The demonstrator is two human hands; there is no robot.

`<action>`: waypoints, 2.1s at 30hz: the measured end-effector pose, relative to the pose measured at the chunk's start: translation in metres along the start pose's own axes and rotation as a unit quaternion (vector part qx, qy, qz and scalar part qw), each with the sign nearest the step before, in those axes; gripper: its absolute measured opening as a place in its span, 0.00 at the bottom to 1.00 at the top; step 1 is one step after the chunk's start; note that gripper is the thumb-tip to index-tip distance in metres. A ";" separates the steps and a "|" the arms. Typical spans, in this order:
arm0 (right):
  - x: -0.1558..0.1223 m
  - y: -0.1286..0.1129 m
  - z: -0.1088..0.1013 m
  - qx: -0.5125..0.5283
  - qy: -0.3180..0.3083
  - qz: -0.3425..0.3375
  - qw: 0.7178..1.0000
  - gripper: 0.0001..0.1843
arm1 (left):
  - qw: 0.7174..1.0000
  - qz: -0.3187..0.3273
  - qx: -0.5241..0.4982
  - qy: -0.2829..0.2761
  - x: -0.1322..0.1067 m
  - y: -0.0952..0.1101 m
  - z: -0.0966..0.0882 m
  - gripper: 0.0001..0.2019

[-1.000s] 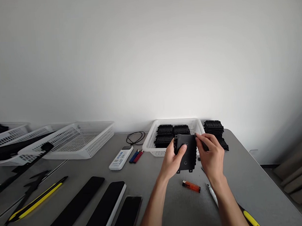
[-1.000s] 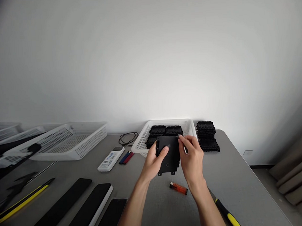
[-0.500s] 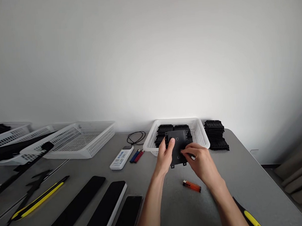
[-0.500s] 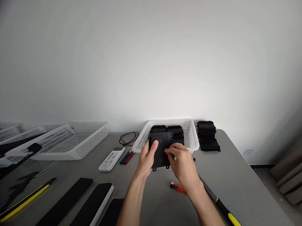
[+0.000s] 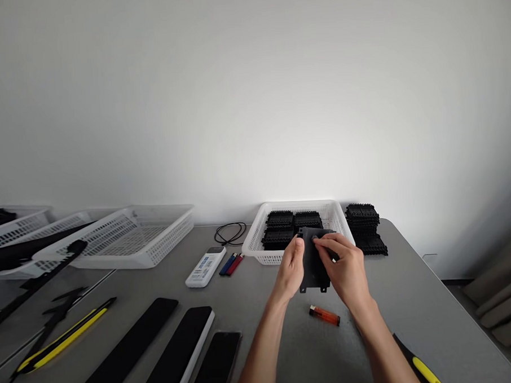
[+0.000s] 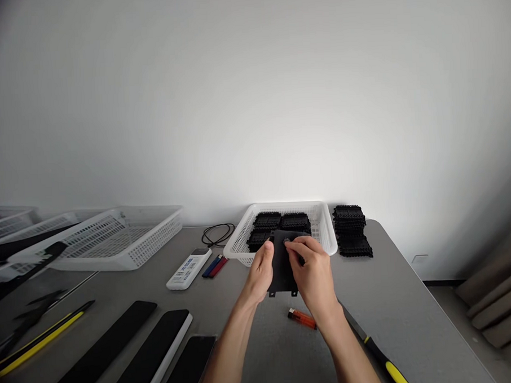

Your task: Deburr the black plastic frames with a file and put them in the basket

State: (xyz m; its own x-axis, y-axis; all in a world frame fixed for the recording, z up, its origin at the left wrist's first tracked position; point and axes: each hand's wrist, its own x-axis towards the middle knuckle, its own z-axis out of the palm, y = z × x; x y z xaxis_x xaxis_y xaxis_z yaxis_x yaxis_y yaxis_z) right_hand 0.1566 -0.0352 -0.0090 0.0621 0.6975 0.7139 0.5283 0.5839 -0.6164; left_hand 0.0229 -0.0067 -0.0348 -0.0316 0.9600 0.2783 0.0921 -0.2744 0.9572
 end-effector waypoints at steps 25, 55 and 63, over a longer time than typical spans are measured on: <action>-0.002 -0.005 0.008 -0.024 -0.024 -0.009 0.999 0.11 | 0.999 -0.046 -0.003 -0.014 -0.001 -0.012 0.004 0.39; -0.006 -0.016 0.016 -0.060 -0.047 -0.016 0.997 0.12 | 0.989 -0.112 -0.093 -0.007 0.000 -0.009 0.009 0.39; -0.015 -0.030 0.009 -0.079 -0.208 -0.081 0.972 0.14 | 0.974 -0.159 -0.142 0.072 0.011 0.008 -0.012 0.41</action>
State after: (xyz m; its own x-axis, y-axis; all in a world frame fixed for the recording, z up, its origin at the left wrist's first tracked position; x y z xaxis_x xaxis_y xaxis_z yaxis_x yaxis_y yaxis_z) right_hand 0.1318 -0.0592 -0.0042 -0.3634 0.7282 0.5811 0.6275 0.6523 -0.4251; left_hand 0.0114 0.0007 -0.0235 -0.1540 0.9870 -0.0463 -0.2241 0.0108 0.9745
